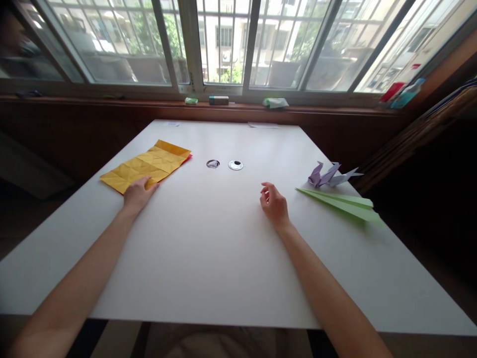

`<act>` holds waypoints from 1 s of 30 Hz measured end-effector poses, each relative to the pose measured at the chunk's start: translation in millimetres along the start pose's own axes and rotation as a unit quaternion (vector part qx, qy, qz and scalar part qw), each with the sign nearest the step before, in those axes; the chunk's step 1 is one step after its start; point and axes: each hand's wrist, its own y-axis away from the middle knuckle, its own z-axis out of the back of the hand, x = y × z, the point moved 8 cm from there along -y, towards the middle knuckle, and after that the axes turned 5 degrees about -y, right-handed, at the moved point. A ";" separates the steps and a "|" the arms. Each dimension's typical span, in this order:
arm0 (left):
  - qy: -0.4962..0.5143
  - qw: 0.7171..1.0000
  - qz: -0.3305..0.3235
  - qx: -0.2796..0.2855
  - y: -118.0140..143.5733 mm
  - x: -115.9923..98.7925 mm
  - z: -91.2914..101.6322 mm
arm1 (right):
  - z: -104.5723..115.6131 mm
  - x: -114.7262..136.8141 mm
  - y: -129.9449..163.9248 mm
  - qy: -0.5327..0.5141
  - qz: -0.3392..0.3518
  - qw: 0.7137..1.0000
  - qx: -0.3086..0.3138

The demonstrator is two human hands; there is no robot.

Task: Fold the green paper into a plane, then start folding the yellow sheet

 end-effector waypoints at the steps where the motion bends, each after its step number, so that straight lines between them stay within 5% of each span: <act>1: -0.010 1.000 -0.002 0.002 0.8 -0.9 -0.2 | 1.3 -1.9 -0.5 -0.007 -0.007 1.000 -0.006; 7: -0.054 0.998 0.021 -0.029 4.3 -3.0 8.3 | 2.7 -9.9 -3.5 -0.044 -0.040 0.998 -0.017; 16: -0.005 0.985 0.039 -0.167 23.5 -18.4 50.1 | 4.5 -14.4 -2.4 -0.059 -0.039 0.997 -0.016; 18: 0.015 0.984 0.001 -0.179 33.2 -38.1 55.2 | 4.9 -13.2 -2.1 -0.060 -0.034 0.997 -0.016; 20: 0.070 0.976 -0.114 -0.173 48.1 -75.2 54.8 | 4.7 -11.5 -1.7 -0.060 -0.028 0.998 -0.013; 25: 0.097 0.944 -0.316 -0.023 110.9 -169.0 22.1 | 1.9 -8.3 0.0 -0.059 -0.013 0.998 0.002; 30: 0.107 0.895 -0.424 0.083 181.2 -220.4 13.6 | -5.2 -8.1 -0.1 -0.052 -0.011 0.998 0.033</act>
